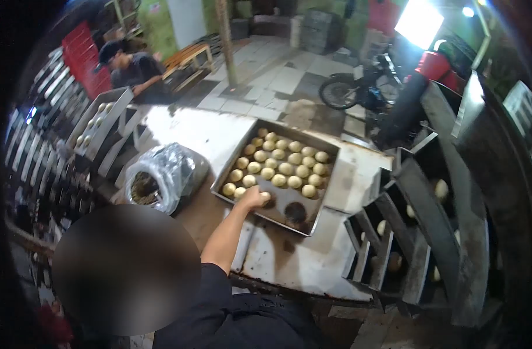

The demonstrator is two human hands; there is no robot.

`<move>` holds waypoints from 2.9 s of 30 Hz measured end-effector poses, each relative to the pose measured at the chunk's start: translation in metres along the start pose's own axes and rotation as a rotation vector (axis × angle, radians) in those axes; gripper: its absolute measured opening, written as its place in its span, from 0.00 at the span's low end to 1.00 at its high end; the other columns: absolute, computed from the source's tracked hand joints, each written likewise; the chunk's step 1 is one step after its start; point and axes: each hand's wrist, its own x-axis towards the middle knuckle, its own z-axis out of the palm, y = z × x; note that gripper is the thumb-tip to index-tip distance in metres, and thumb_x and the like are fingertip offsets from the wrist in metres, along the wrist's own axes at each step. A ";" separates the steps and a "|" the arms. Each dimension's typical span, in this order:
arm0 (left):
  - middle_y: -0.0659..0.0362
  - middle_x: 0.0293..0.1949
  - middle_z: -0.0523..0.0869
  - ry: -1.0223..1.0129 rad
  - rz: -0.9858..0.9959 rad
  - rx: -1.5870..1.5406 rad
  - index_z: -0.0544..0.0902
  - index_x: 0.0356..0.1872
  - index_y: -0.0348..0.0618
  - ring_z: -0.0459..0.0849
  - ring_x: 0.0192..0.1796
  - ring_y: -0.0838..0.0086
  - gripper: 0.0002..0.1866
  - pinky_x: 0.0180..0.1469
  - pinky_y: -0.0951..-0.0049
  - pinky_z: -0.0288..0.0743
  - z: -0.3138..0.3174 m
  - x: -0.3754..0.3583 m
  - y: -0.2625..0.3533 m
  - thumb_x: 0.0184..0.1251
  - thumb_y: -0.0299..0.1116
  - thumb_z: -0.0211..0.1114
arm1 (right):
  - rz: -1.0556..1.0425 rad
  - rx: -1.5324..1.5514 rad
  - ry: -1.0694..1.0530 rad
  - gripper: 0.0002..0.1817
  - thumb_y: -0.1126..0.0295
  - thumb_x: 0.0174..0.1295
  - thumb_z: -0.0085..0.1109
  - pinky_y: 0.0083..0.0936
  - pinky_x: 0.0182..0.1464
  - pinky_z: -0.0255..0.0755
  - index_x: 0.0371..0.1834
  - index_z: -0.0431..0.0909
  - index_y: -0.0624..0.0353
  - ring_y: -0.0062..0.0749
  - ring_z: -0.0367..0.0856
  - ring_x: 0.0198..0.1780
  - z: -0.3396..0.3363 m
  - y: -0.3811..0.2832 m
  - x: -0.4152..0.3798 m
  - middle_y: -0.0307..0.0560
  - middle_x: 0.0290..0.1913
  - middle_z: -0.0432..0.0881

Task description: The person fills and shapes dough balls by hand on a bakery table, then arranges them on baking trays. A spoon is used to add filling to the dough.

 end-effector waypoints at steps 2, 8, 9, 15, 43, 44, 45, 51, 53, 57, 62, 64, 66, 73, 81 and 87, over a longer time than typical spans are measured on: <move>0.62 0.38 0.88 -0.179 -0.031 -0.601 0.86 0.49 0.37 0.85 0.39 0.78 0.24 0.44 0.69 0.79 -0.002 0.000 -0.015 0.76 0.52 0.68 | 0.096 0.035 -0.075 0.18 0.63 0.75 0.57 0.31 0.37 0.83 0.57 0.74 0.66 0.36 0.83 0.38 0.039 0.013 -0.032 0.49 0.46 0.80; 0.60 0.45 0.85 -0.375 -0.042 -1.651 0.80 0.54 0.40 0.85 0.46 0.74 0.14 0.57 0.67 0.79 -0.098 -0.141 -0.029 0.82 0.41 0.61 | 0.499 0.164 -0.622 0.10 0.69 0.74 0.59 0.24 0.35 0.80 0.48 0.80 0.67 0.26 0.81 0.32 0.206 0.011 -0.186 0.44 0.36 0.80; 0.60 0.45 0.85 -0.334 -0.038 -1.559 0.80 0.55 0.40 0.85 0.46 0.74 0.14 0.57 0.66 0.80 -0.103 -0.164 -0.055 0.82 0.39 0.62 | 0.556 0.173 -0.750 0.09 0.70 0.74 0.60 0.23 0.34 0.79 0.46 0.81 0.67 0.25 0.81 0.31 0.235 -0.001 -0.221 0.43 0.34 0.81; 0.56 0.50 0.86 -0.136 -0.271 -1.387 0.77 0.62 0.36 0.86 0.49 0.72 0.18 0.56 0.68 0.83 -0.129 -0.294 -0.207 0.76 0.30 0.68 | 0.425 0.185 -1.627 0.07 0.73 0.74 0.61 0.24 0.40 0.81 0.46 0.85 0.66 0.25 0.87 0.39 0.392 -0.104 -0.474 0.47 0.38 0.87; 0.58 0.52 0.85 0.144 -0.040 -1.945 0.75 0.61 0.41 0.83 0.53 0.75 0.15 0.61 0.71 0.77 -0.279 -0.251 -0.337 0.80 0.32 0.64 | -1.092 -0.534 -1.980 0.06 0.71 0.63 0.58 0.46 0.41 0.84 0.38 0.84 0.59 0.55 0.90 0.43 0.572 -0.105 -0.726 0.56 0.38 0.88; 0.58 0.53 0.84 0.150 -0.033 -1.948 0.75 0.61 0.41 0.83 0.53 0.75 0.15 0.62 0.71 0.77 -0.279 -0.250 -0.335 0.80 0.31 0.63 | -1.059 -0.539 -2.041 0.07 0.70 0.63 0.58 0.48 0.42 0.84 0.38 0.84 0.59 0.56 0.90 0.44 0.580 -0.109 -0.723 0.57 0.38 0.88; 0.58 0.54 0.84 0.153 -0.028 -1.951 0.75 0.61 0.41 0.83 0.54 0.75 0.14 0.62 0.71 0.77 -0.279 -0.252 -0.333 0.80 0.31 0.63 | -1.021 -0.544 -2.103 0.08 0.70 0.63 0.58 0.49 0.43 0.84 0.38 0.85 0.60 0.57 0.90 0.44 0.587 -0.117 -0.717 0.58 0.39 0.88; 0.57 0.62 0.81 0.074 0.002 -1.764 0.74 0.68 0.40 0.82 0.61 0.73 0.19 0.67 0.71 0.76 -0.299 -0.277 -0.313 0.80 0.26 0.61 | -0.574 -0.079 -2.160 0.12 0.82 0.58 0.61 0.43 0.39 0.81 0.44 0.87 0.65 0.49 0.91 0.39 0.586 -0.103 -0.666 0.57 0.35 0.90; 0.55 0.65 0.81 0.059 0.052 -1.743 0.73 0.70 0.37 0.82 0.64 0.72 0.20 0.68 0.71 0.76 -0.306 -0.285 -0.299 0.81 0.25 0.60 | 0.103 -0.249 -2.116 0.09 0.80 0.64 0.62 0.32 0.36 0.79 0.46 0.84 0.66 0.35 0.87 0.35 0.564 -0.146 -0.646 0.51 0.33 0.88; 0.54 0.56 0.86 0.218 -0.094 -1.840 0.79 0.64 0.33 0.85 0.57 0.72 0.16 0.61 0.72 0.81 -0.292 -0.247 -0.264 0.82 0.28 0.61 | 0.990 0.221 -1.793 0.05 0.79 0.75 0.58 0.16 0.35 0.73 0.49 0.76 0.65 0.19 0.80 0.36 0.504 -0.173 -0.651 0.42 0.37 0.85; 0.47 0.55 0.88 0.132 -0.051 -1.987 0.81 0.58 0.29 0.89 0.55 0.64 0.23 0.61 0.62 0.83 -0.313 -0.219 -0.252 0.89 0.41 0.47 | 0.189 0.124 -1.524 0.02 0.83 0.68 0.62 0.21 0.43 0.77 0.37 0.78 0.68 0.24 0.83 0.40 0.488 -0.178 -0.667 0.44 0.37 0.85; 0.42 0.57 0.86 0.196 0.100 -2.130 0.79 0.60 0.27 0.88 0.58 0.57 0.29 0.65 0.56 0.81 -0.328 -0.225 -0.250 0.90 0.45 0.38 | -0.033 0.229 -1.372 0.03 0.87 0.64 0.62 0.22 0.43 0.77 0.37 0.79 0.70 0.26 0.84 0.40 0.474 -0.169 -0.677 0.47 0.37 0.85; 0.41 0.59 0.85 0.235 0.111 -2.238 0.76 0.63 0.26 0.85 0.62 0.53 0.27 0.71 0.51 0.75 -0.336 -0.232 -0.262 0.90 0.44 0.39 | -0.130 0.156 -1.391 0.08 0.90 0.59 0.59 0.26 0.41 0.78 0.38 0.80 0.70 0.34 0.86 0.38 0.464 -0.160 -0.683 0.53 0.36 0.85; 0.46 0.63 0.81 0.756 0.029 -2.119 0.73 0.66 0.34 0.82 0.65 0.54 0.24 0.70 0.45 0.76 -0.316 -0.275 -0.297 0.90 0.43 0.39 | -0.548 -0.304 -1.508 0.13 0.82 0.58 0.65 0.40 0.54 0.77 0.46 0.85 0.62 0.51 0.83 0.54 0.477 -0.099 -0.675 0.55 0.50 0.85; 0.48 0.60 0.82 0.227 -0.002 -1.850 0.70 0.68 0.33 0.85 0.62 0.59 0.19 0.67 0.61 0.81 -0.226 -0.379 -0.169 0.88 0.33 0.43 | -0.119 0.260 -1.765 0.35 0.74 0.55 0.75 0.36 0.74 0.67 0.70 0.79 0.60 0.45 0.75 0.69 0.308 -0.146 -0.601 0.52 0.71 0.74; 0.53 0.67 0.76 -0.040 0.379 -1.023 0.67 0.77 0.44 0.80 0.65 0.71 0.24 0.62 0.68 0.81 -0.142 -0.508 -0.033 0.86 0.36 0.53 | 0.672 0.749 -1.346 0.26 0.76 0.64 0.74 0.28 0.67 0.75 0.66 0.81 0.68 0.32 0.79 0.64 0.099 -0.097 -0.516 0.48 0.66 0.76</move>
